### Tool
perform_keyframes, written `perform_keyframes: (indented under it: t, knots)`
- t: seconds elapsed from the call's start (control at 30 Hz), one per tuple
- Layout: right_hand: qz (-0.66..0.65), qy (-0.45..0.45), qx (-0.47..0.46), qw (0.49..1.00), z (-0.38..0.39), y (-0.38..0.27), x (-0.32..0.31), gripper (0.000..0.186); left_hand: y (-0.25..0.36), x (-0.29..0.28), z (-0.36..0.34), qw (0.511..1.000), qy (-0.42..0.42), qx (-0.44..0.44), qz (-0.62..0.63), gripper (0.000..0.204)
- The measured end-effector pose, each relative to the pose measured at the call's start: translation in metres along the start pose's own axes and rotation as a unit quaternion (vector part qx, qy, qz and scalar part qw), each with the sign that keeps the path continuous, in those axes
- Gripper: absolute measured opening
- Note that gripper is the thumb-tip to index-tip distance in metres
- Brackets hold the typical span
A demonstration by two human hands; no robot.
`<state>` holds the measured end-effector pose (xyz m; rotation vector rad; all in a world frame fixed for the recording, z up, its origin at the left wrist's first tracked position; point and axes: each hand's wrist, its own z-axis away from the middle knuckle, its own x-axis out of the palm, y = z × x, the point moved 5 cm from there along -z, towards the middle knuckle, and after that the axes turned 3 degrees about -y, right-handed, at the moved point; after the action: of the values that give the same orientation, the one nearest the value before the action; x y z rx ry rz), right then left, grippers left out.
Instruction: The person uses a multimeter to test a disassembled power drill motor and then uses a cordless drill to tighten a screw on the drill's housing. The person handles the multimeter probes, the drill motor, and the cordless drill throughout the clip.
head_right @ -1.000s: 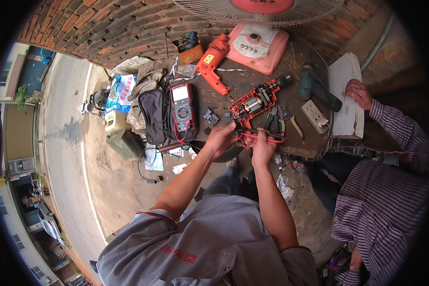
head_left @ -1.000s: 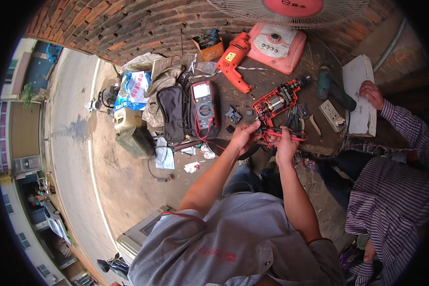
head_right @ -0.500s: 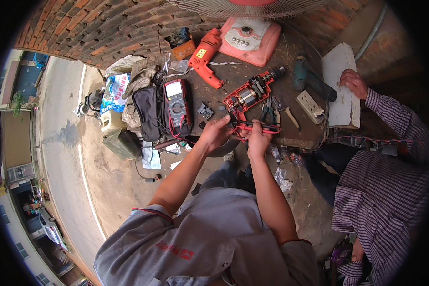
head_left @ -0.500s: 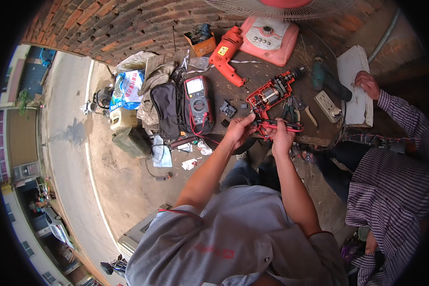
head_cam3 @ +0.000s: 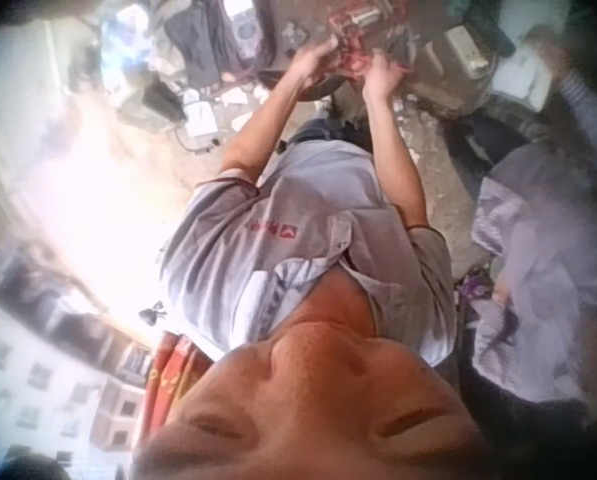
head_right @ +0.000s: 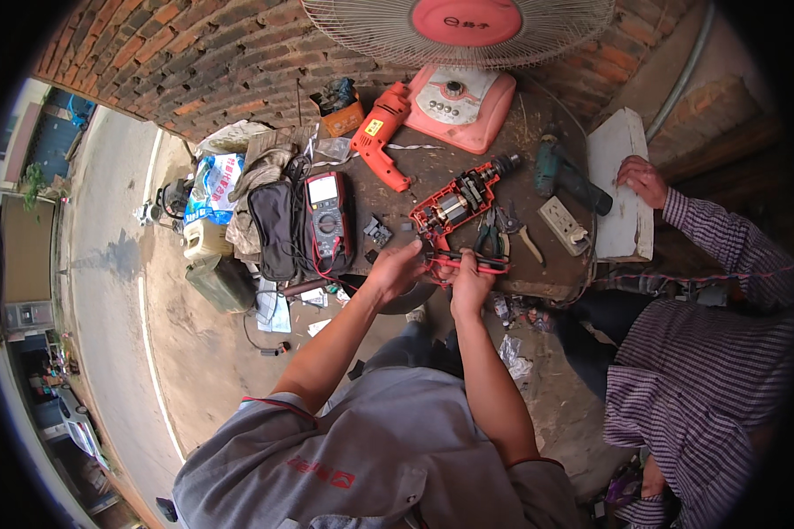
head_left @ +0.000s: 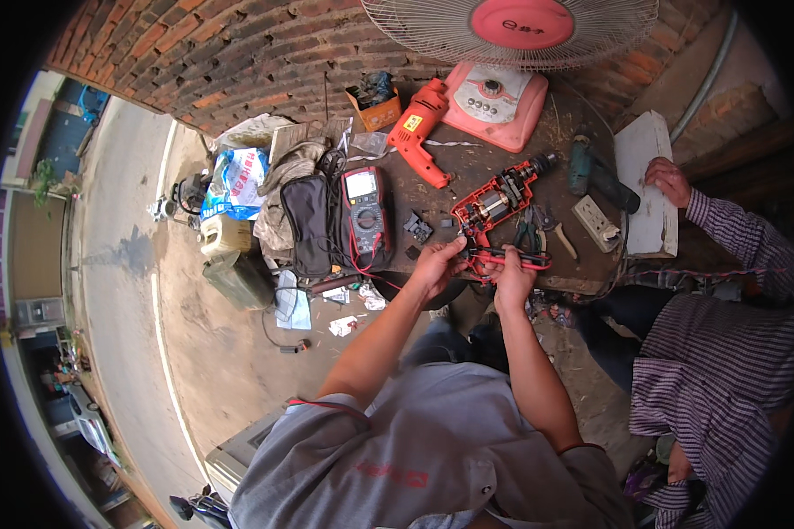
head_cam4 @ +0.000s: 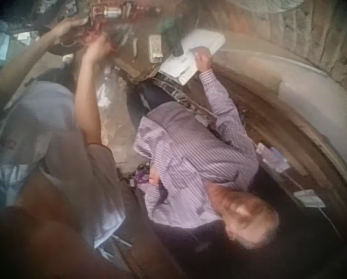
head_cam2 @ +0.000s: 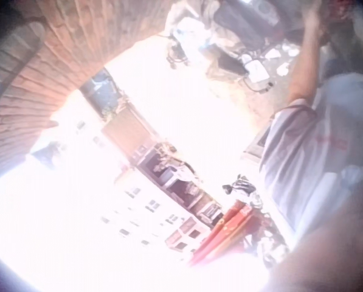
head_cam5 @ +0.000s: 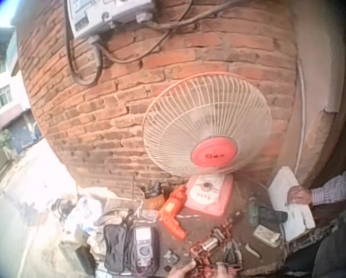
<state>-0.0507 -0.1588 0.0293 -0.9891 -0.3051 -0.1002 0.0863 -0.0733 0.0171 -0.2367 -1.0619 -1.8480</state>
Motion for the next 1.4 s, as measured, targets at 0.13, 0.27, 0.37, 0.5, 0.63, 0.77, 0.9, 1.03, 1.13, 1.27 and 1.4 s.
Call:
perform_keyframes:
  t: [0.13, 0.27, 0.37, 0.5, 0.63, 0.77, 0.9, 1.03, 1.13, 1.27, 1.4]
  knots:
    - [-0.001, -0.001, 0.013, 1.000, -0.001, 0.001, -0.002, 0.019, -0.002, -0.001, -0.001, 1.000, 0.008, 0.005, -0.001, 0.024]
    - [-0.013, -0.010, 0.006, 1.000, -0.002, 0.000, 0.000, 0.020, -0.013, -0.017, -0.019, 1.000, -0.015, -0.002, -0.002, 0.029]
    - [-0.018, -0.009, 0.009, 1.000, -0.002, 0.003, -0.002, 0.021, -0.018, -0.022, -0.020, 0.999, -0.035, -0.010, -0.029, 0.040]
    - [-0.015, -0.009, 0.008, 1.000, -0.002, 0.002, -0.002, 0.020, -0.017, -0.020, -0.020, 0.999, -0.030, -0.006, -0.029, 0.040]
    - [-0.022, -0.014, 0.006, 1.000, -0.003, 0.004, -0.002, 0.020, -0.014, -0.017, -0.017, 0.999, -0.034, 0.001, -0.012, 0.040]
    - [-0.019, -0.015, 0.020, 1.000, -0.004, 0.004, -0.001, 0.019, -0.004, -0.004, -0.004, 1.000, -0.008, 0.002, 0.004, 0.025]
    - [-0.017, -0.010, 0.020, 1.000, -0.001, 0.002, 0.000, 0.019, -0.001, 0.000, -0.001, 1.000, -0.012, 0.003, 0.010, 0.026]
    - [-0.016, 0.005, 0.020, 1.000, 0.000, 0.003, -0.002, 0.020, -0.001, -0.002, -0.003, 1.000, -0.021, 0.002, 0.000, 0.027]
    - [-0.023, 0.016, 0.020, 0.999, 0.001, 0.001, -0.002, 0.018, -0.001, 0.000, 0.000, 1.000, -0.001, -0.002, -0.016, 0.030]
    - [-0.033, 0.005, 0.016, 0.999, 0.000, 0.000, -0.003, 0.018, -0.002, -0.004, 0.003, 0.997, 0.027, 0.015, -0.077, 0.037]
    - [-0.039, -0.013, 0.006, 0.999, -0.003, 0.002, -0.006, 0.020, 0.009, 0.000, 0.013, 0.980, 0.014, 0.043, -0.193, 0.042]
